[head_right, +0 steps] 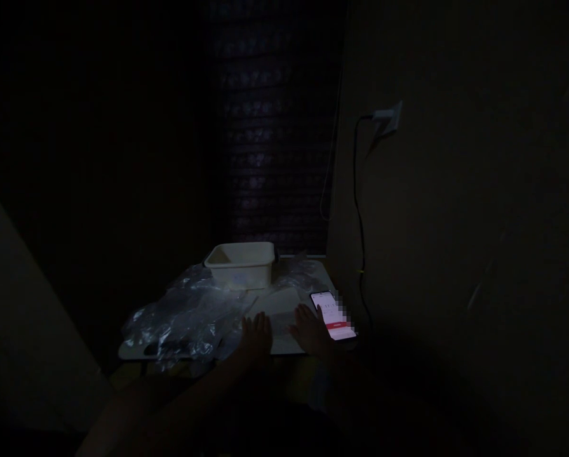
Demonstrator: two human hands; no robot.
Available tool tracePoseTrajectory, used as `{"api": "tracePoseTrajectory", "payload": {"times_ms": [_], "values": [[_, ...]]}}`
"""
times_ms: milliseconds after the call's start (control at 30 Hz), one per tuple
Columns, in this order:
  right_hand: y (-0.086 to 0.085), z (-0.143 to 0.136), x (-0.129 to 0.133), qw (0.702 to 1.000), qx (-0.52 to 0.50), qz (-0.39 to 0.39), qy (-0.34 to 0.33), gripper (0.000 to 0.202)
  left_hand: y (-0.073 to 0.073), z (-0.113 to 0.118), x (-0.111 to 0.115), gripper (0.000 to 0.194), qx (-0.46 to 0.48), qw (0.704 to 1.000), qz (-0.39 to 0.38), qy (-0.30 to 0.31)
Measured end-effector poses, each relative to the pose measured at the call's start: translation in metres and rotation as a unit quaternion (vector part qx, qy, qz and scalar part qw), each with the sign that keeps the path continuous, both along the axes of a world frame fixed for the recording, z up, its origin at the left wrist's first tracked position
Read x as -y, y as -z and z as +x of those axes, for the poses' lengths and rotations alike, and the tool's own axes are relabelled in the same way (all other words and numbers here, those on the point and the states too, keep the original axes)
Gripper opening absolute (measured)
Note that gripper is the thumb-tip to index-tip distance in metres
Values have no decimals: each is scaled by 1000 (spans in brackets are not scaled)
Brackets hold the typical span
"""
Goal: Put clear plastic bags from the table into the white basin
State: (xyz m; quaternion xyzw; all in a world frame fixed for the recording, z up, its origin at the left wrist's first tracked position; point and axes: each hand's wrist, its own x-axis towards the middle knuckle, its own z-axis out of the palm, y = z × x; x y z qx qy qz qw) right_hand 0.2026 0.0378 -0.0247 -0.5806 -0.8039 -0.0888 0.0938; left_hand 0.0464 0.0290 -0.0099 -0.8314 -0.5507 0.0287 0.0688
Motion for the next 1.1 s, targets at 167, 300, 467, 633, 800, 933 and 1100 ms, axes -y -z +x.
{"api": "tracePoseTrajectory", "payload": {"times_ms": [167, 300, 467, 633, 800, 933, 1100], "values": [[-5, 3, -1, 1000, 12, 18, 20, 49, 0, -1, 1, 64, -14, 1000, 8, 9], [-10, 8, -4, 999, 10, 35, 27, 47, -1, -2, 4, 68, -20, 1000, 15, 2], [-15, 15, -10, 997, 1, 59, 52, 44, -2, 0, 8, 49, -23, 999, 46, -10], [-16, 13, -11, 996, -8, 66, 52, 43, -6, 8, 15, 38, -32, 998, 60, -17], [-15, 12, -10, 997, -4, 69, 42, 43, -10, 13, 21, 38, -25, 996, 83, 4], [-15, 12, -10, 996, 1, 72, 43, 42, -13, 16, 24, 32, -21, 998, 61, 1], [-16, 11, -10, 997, 5, 59, 45, 41, -15, 19, 26, 32, -3, 999, 27, 19]]}}
